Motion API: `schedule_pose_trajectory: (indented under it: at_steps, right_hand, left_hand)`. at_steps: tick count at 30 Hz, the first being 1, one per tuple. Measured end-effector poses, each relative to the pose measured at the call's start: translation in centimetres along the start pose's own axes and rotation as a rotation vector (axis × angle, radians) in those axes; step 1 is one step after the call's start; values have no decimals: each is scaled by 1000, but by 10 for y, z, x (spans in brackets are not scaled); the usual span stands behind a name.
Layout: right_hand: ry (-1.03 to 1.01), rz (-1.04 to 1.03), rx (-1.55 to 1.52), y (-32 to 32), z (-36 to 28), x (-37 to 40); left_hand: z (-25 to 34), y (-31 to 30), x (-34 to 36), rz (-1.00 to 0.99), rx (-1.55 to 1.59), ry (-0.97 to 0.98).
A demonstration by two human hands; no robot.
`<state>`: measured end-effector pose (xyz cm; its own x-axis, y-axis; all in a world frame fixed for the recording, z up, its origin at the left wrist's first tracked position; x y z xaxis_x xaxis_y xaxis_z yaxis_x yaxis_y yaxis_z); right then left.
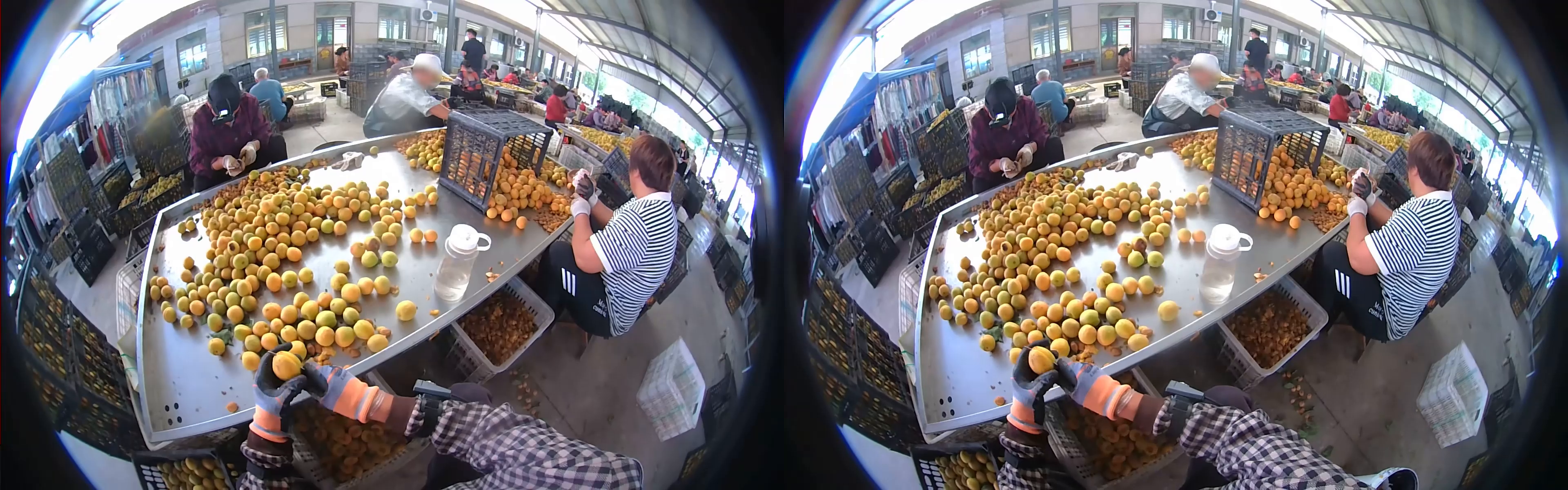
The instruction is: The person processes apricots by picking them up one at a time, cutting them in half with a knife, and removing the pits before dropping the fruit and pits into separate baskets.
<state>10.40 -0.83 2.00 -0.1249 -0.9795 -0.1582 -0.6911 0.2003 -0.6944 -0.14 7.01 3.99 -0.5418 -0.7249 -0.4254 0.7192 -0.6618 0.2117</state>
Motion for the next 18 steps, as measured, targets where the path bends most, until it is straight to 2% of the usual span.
schedule_pose_trajectory:
  at_steps: [2,3,4,5,6,7,8,10,11,12,13,14,16,18]
  right_hand:
    - [-59,-19,-6,-2,-6,-2]
    - [24,-86,-74,-2,-4,-1]
    - [107,-150,-142,-5,-7,-1]
    - [105,-149,-143,5,-2,-2]
    - [-110,45,-2,16,-2,-1]
    - [-323,238,141,25,-4,4]
    - [-321,239,140,31,2,4]
    - [-108,58,121,45,21,-3]
    - [-37,125,-53,30,15,-2]
    - [-37,126,-51,18,7,0]
    - [59,11,-89,6,2,1]
    - [155,-106,-127,3,1,1]
    - [92,-115,-27,8,2,-1]
    - [24,-115,76,11,-1,1]
  left_hand:
    - [4,-5,0,-22,-71,134]
    - [3,-4,1,22,-125,197]
    - [9,6,2,22,-127,197]
    - [17,17,5,94,-17,99]
    - [17,28,8,164,93,0]
    - [2,32,13,336,196,-74]
    - [0,34,14,382,166,-97]
    - [-10,29,14,334,262,-164]
    - [-4,28,10,330,263,-161]
    - [6,31,7,237,170,-151]
    - [12,33,6,149,79,-141]
    - [2,23,5,156,80,-141]
    - [-10,4,0,109,-146,18]
    - [-9,5,4,120,-170,19]
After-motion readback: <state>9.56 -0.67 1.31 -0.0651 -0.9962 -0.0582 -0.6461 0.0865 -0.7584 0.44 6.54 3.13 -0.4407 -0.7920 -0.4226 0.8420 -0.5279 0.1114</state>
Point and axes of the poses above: each hand's wrist, its own x-axis away from the middle knuckle, its own y-axis out of the palm, z = x × y, the point moved 5 cm from there along -x, towards the middle knuckle, and after that the axes turned 12 degrees about y, right-handed, at the moved point
